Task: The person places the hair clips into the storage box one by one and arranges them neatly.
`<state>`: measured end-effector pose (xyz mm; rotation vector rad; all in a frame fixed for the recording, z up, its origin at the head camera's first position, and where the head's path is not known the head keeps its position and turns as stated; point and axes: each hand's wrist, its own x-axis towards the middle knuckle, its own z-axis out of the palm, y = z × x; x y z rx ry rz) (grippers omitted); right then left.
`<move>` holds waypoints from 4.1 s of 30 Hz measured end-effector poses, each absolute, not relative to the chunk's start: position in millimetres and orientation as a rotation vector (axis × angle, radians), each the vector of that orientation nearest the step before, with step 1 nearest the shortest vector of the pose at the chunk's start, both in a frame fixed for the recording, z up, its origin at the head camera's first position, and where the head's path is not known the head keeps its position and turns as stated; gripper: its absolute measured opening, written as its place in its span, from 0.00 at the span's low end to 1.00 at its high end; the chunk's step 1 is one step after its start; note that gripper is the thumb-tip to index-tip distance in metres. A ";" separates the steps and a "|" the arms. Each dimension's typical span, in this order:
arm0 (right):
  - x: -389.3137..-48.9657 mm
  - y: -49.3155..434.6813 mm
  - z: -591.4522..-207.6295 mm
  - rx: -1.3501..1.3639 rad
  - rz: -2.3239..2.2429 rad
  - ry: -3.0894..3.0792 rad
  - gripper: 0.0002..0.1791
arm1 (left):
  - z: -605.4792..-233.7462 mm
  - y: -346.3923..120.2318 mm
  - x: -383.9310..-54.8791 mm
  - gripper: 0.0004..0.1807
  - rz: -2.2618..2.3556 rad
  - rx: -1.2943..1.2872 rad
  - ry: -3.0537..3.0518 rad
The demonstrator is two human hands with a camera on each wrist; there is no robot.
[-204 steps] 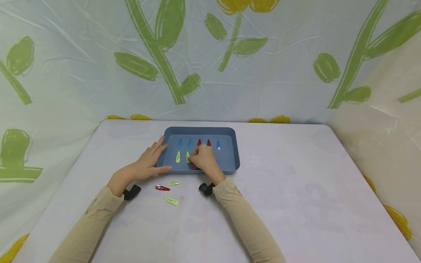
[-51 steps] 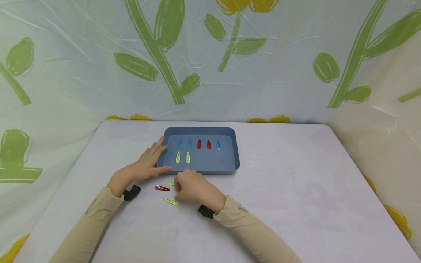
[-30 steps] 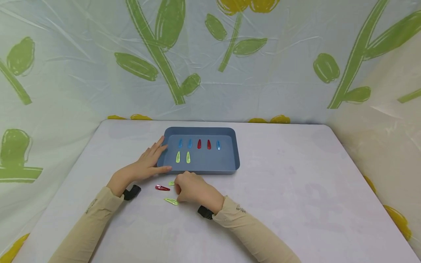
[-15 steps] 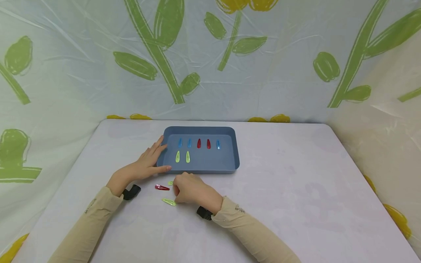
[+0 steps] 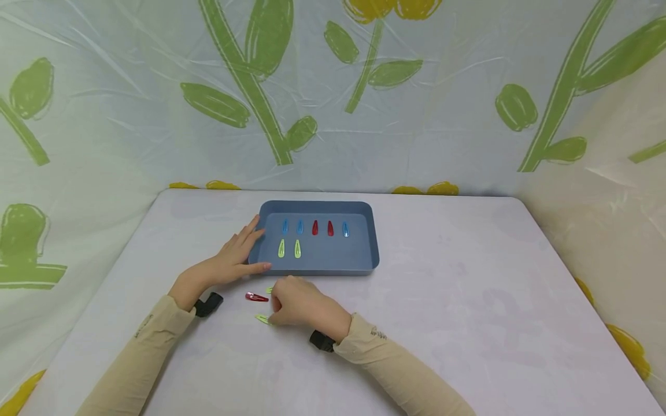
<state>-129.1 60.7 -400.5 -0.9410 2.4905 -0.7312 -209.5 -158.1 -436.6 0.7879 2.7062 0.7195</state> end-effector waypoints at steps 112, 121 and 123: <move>-191.9 107.9 -420.4 -0.414 -1.523 2.620 0.04 | -434.6 -157.9 -211.0 0.53 0.767 0.769 2.668; -195.4 109.5 -425.6 -0.298 -1.542 2.629 0.05 | -437.4 -157.9 -211.5 0.53 0.763 0.768 2.671; -195.9 110.1 -425.5 -0.278 -1.545 2.625 0.05 | -437.7 -158.0 -211.3 0.53 0.763 0.769 2.671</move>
